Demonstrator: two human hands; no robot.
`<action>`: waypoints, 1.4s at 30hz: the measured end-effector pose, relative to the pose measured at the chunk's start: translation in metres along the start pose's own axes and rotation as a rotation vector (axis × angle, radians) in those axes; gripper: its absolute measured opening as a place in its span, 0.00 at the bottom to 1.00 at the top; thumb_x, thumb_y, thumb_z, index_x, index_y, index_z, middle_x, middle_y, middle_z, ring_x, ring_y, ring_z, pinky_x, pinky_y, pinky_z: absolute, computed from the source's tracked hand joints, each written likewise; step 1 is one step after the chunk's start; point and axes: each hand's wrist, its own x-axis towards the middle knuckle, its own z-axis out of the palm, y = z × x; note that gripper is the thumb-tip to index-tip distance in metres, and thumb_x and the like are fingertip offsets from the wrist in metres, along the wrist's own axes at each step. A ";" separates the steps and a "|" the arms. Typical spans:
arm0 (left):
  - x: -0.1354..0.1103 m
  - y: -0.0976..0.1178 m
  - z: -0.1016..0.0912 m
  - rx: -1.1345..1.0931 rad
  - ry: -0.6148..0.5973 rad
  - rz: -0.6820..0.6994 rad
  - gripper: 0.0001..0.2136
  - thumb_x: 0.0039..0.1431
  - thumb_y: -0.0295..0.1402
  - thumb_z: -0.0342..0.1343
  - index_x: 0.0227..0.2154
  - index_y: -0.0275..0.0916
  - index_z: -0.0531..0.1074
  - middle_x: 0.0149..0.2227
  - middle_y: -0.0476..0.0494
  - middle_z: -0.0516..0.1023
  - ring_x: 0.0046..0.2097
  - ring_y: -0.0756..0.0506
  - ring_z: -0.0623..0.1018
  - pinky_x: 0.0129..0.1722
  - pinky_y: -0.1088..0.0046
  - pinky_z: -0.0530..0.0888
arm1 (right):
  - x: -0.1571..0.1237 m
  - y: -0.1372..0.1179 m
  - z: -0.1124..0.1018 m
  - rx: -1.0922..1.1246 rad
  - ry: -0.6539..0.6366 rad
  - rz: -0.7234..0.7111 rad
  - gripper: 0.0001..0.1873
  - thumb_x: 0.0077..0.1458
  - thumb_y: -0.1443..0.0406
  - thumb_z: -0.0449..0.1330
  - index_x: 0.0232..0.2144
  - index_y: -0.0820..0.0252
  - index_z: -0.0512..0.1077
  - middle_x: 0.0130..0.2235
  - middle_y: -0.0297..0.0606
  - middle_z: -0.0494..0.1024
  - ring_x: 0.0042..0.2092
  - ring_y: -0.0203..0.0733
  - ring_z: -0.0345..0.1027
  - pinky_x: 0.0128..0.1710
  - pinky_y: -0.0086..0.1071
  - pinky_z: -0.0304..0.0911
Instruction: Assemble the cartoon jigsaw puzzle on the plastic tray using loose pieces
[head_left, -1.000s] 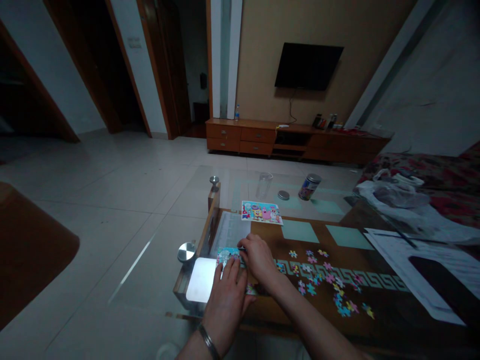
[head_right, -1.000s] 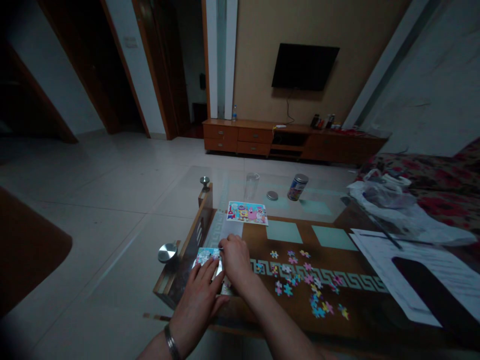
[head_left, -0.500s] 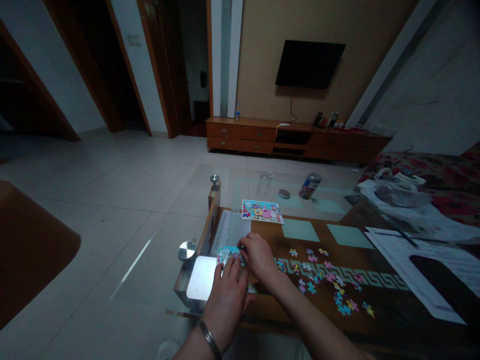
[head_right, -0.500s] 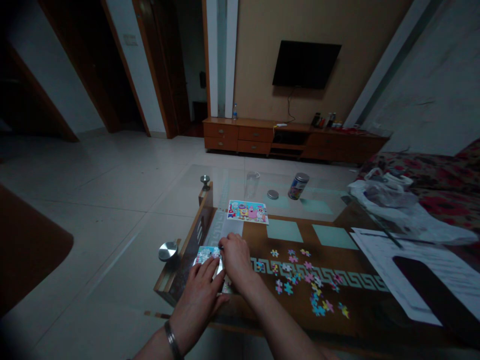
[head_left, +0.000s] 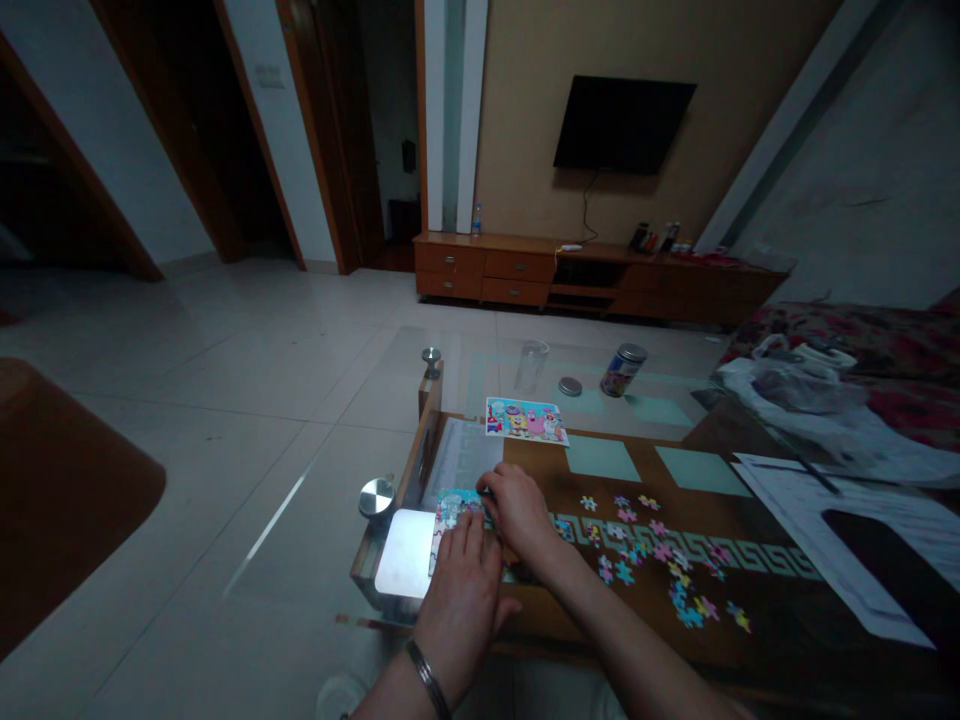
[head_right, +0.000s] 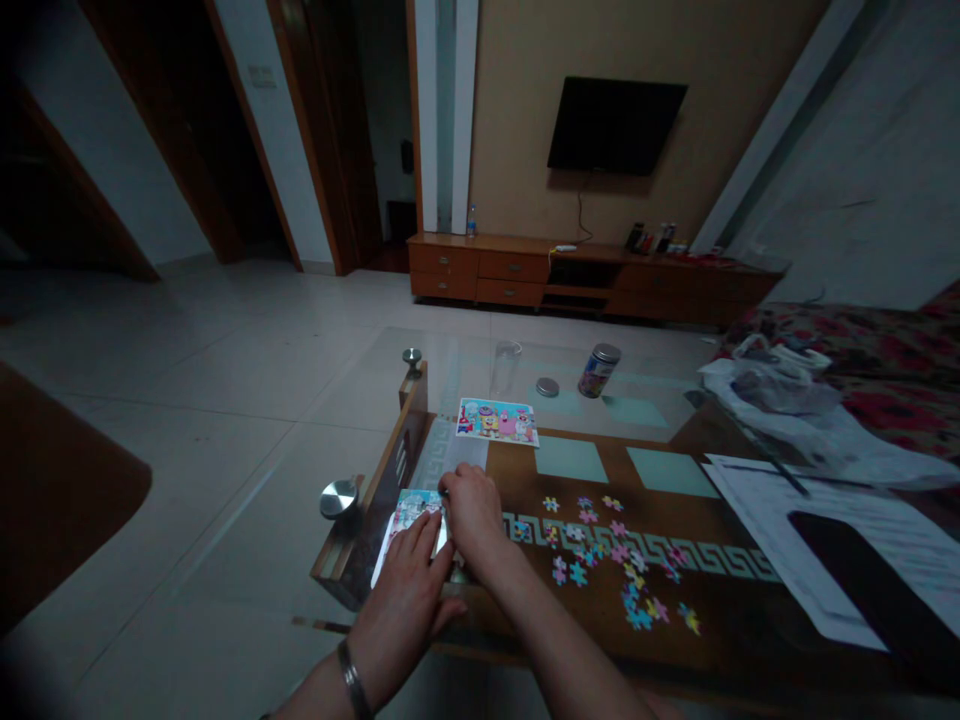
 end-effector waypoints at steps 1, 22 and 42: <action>0.000 -0.001 0.001 0.000 0.007 0.005 0.29 0.49 0.41 0.64 0.54 0.36 0.66 0.61 0.30 0.61 0.62 0.30 0.61 0.58 0.45 0.62 | 0.000 0.000 0.000 -0.001 0.003 -0.003 0.11 0.57 0.68 0.54 0.39 0.58 0.76 0.42 0.42 0.75 0.45 0.44 0.66 0.43 0.31 0.56; 0.005 -0.003 -0.013 0.065 -0.006 0.068 0.30 0.49 0.42 0.64 0.53 0.33 0.66 0.60 0.29 0.64 0.62 0.31 0.62 0.60 0.49 0.61 | -0.001 -0.001 -0.002 -0.006 -0.007 -0.018 0.11 0.57 0.69 0.54 0.38 0.59 0.76 0.41 0.42 0.75 0.45 0.44 0.65 0.42 0.31 0.55; -0.001 -0.010 0.009 0.130 0.067 0.090 0.30 0.53 0.44 0.59 0.56 0.36 0.63 0.62 0.31 0.61 0.64 0.32 0.59 0.60 0.44 0.57 | -0.001 -0.002 -0.003 -0.023 -0.017 -0.008 0.11 0.57 0.69 0.55 0.39 0.58 0.76 0.42 0.42 0.75 0.45 0.44 0.65 0.41 0.31 0.55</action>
